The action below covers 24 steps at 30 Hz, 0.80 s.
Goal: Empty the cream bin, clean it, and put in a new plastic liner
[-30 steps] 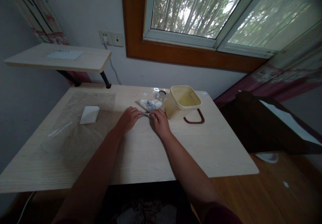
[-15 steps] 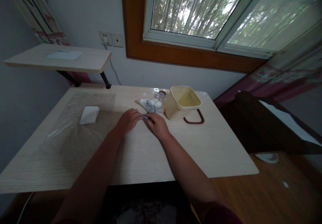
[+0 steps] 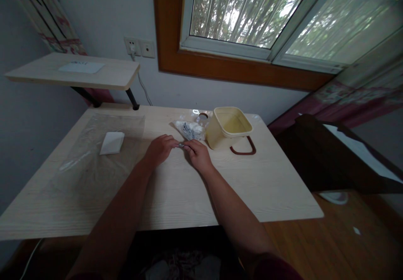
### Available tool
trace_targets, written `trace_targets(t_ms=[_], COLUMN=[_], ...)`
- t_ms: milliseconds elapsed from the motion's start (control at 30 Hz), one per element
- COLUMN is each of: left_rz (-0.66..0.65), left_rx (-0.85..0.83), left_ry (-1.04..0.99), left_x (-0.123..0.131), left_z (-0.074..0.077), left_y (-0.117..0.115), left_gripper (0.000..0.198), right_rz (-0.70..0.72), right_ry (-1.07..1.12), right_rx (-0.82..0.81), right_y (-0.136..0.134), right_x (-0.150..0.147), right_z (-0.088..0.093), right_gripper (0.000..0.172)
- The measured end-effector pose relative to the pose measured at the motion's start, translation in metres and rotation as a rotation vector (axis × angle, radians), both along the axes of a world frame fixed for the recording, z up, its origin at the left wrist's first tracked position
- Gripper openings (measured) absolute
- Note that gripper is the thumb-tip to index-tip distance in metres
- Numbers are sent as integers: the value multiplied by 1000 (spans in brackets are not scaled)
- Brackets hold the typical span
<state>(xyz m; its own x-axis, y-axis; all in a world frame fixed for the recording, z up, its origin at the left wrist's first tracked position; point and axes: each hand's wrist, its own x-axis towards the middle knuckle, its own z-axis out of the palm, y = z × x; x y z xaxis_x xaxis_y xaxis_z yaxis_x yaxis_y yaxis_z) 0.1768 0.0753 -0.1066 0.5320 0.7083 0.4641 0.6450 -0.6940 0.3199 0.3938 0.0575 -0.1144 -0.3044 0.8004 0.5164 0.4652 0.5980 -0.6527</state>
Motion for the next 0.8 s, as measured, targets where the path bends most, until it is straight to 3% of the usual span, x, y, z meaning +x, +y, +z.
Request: trace_targets(t_ms=[467, 800], left_rz=[66, 113], left_rx=[-66, -159], left_ry=[-112, -371], left_x=[-1, 2], left_z=[3, 19], left_y=[-1, -9], left_gripper=[24, 17], right_rz=[19, -57], right_ry=[44, 94], right_rx=[10, -3], right_y=[0, -1], right_x=[4, 4], right_z=[-3, 1], right_gripper=[24, 24])
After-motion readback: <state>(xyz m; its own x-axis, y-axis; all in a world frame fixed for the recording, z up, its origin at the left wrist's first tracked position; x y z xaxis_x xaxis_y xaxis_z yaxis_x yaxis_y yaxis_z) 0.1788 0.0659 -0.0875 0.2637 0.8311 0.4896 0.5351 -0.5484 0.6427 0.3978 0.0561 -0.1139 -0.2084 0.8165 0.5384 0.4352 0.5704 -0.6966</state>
